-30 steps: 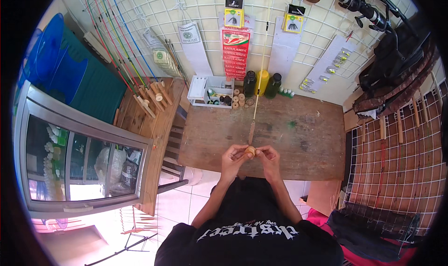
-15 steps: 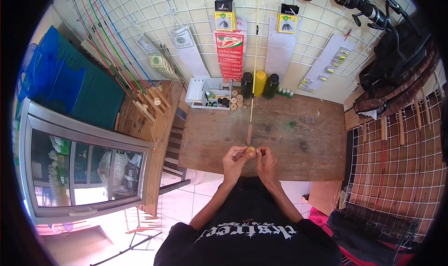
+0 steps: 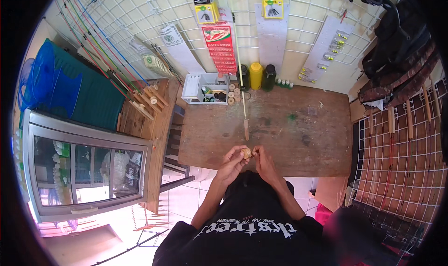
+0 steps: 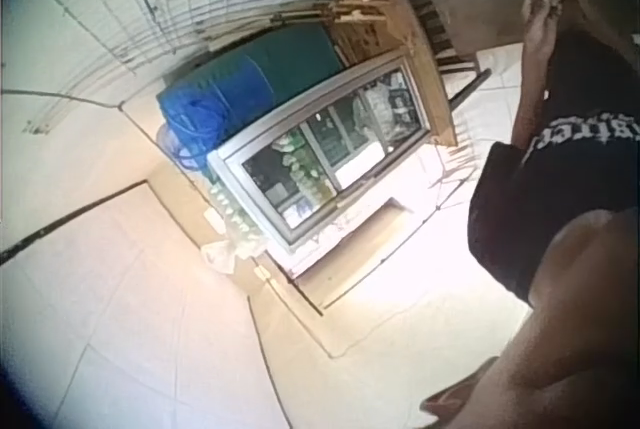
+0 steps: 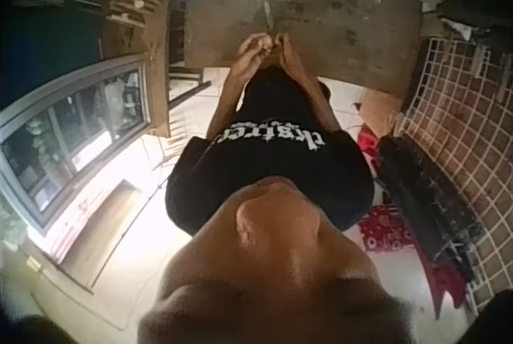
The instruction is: The person is assembling and checking various fishing rod components on a workbench.
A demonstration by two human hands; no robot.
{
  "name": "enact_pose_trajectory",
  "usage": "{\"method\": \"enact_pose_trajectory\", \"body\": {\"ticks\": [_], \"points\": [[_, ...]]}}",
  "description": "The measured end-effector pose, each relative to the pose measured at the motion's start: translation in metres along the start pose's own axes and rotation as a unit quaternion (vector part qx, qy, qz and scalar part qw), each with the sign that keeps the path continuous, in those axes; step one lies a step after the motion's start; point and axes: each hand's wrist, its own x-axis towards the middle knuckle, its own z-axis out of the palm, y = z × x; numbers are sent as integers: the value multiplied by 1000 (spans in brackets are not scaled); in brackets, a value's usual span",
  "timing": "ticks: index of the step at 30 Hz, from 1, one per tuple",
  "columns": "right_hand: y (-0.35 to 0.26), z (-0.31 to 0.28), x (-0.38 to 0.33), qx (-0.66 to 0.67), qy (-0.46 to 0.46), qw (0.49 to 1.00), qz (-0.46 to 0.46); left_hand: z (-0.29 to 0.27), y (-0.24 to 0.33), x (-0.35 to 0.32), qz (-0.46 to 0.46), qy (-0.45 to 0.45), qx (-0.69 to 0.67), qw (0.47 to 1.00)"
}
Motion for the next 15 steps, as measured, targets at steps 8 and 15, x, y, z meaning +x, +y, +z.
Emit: {"method": "enact_pose_trajectory", "body": {"ticks": [8,15], "points": [[-1,-20,10,-14,-50,998,-39,9,-10,9,20,28,157,987],[9,-22,16,-18,-40,998,-33,22,13,0,26,54,77,995]]}}
